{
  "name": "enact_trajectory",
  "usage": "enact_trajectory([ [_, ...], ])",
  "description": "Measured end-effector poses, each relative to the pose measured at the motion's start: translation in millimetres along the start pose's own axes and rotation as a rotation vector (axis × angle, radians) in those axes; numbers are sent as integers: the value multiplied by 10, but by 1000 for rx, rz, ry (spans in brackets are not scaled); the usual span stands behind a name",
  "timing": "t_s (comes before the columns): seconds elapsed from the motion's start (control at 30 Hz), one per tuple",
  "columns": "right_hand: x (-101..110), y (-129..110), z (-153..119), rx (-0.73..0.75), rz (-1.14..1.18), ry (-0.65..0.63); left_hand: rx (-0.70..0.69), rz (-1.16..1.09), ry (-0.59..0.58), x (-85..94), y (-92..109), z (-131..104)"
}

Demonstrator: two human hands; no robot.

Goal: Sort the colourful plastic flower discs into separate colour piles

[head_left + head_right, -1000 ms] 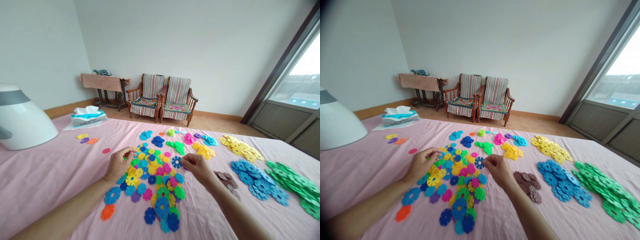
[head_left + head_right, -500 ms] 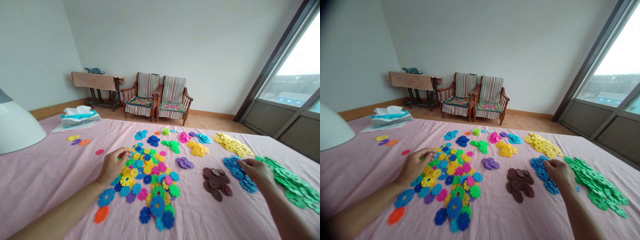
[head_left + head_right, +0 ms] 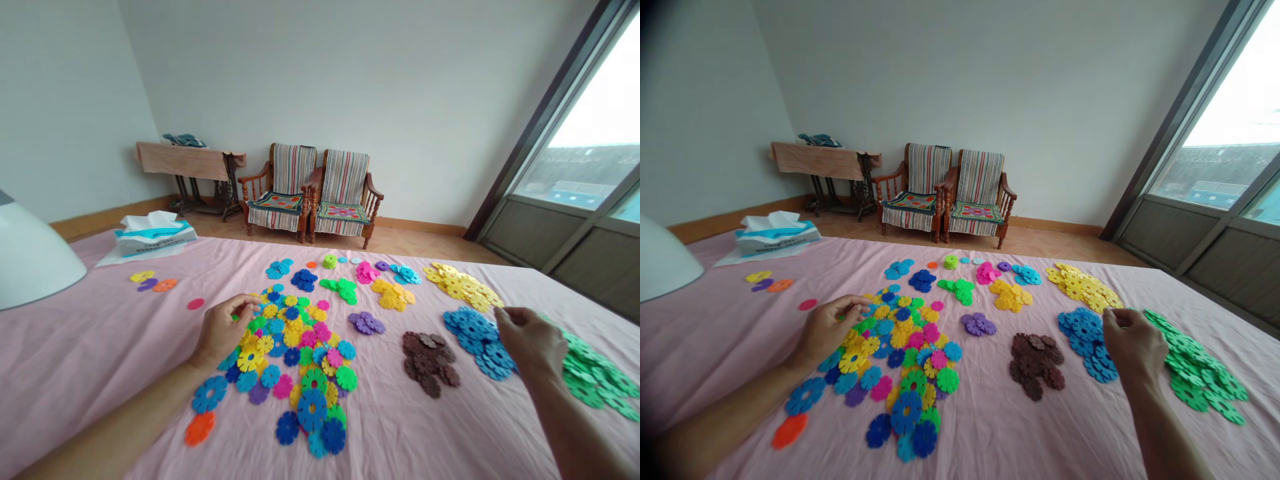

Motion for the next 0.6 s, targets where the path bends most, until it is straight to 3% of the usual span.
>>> enact_trajectory([
  [0.13,41,-165,-95,-9,52,53,-5,10,0,7,16,2],
  [0.37,-160,-742,-444,214,203,-39,-12,6,13,7,26,-1],
  [0.5,-379,-1280,-876,355,326,-249,-8,12,18,22,59,-17],
  [0.6,-618,-1779,-1425,511,414,-583,-9,31,22,38,91,-29],
])
Point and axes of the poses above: each hand's wrist, its own z-axis towards the middle knuckle, its own x-axis out of the back of the hand, y = z × x, the point moved 10 cm from there along z, towards the middle knuckle, and after that the axes turned 14 degrees about z, right-handed, at the moved point
